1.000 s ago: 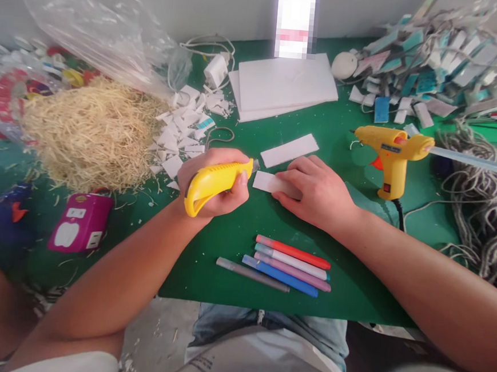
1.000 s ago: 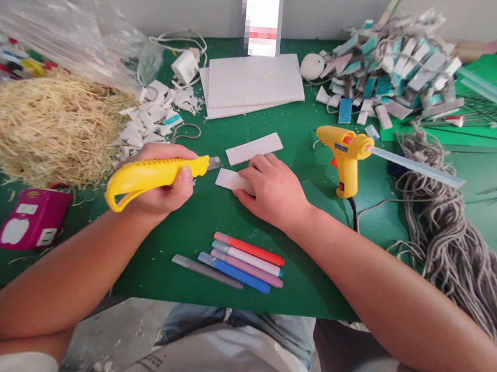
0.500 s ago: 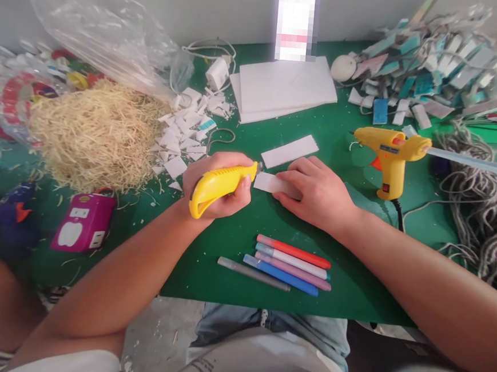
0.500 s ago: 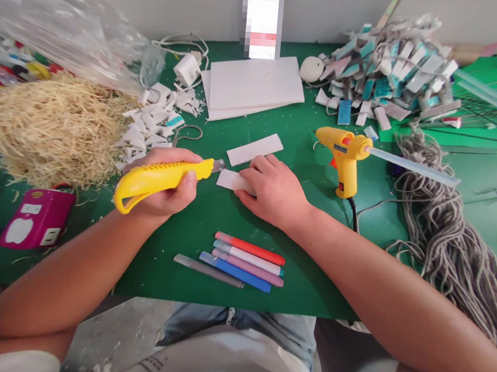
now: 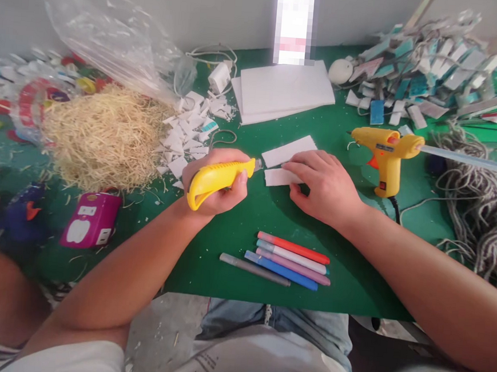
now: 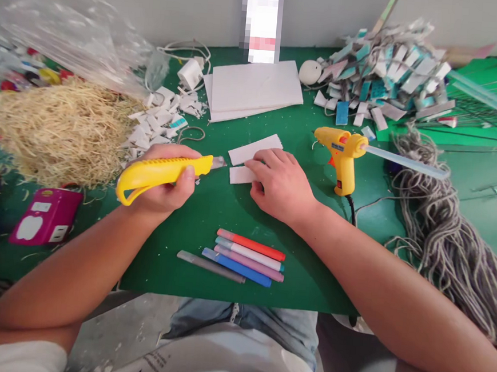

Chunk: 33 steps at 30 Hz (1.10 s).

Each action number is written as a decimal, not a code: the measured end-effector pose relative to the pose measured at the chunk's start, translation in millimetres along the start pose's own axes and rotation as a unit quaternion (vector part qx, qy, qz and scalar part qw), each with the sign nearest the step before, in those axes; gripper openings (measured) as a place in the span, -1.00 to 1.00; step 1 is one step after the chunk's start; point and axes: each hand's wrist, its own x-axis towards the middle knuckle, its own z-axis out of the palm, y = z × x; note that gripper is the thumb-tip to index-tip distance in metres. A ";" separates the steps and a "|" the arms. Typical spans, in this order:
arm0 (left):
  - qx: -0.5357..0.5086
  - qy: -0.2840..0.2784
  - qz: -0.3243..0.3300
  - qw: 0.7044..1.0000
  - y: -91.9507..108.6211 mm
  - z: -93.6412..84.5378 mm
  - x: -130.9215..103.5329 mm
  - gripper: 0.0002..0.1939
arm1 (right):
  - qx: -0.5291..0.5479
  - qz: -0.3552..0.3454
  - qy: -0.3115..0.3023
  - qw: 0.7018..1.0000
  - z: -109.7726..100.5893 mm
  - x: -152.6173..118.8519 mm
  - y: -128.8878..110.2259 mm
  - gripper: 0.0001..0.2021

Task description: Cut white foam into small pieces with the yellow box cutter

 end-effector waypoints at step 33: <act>-0.110 0.017 -0.043 0.993 -7.5 9.8 -2.8 -0.80 | 0.007 0.008 0.005 1.000 6.2 0.0 10.5 -0.39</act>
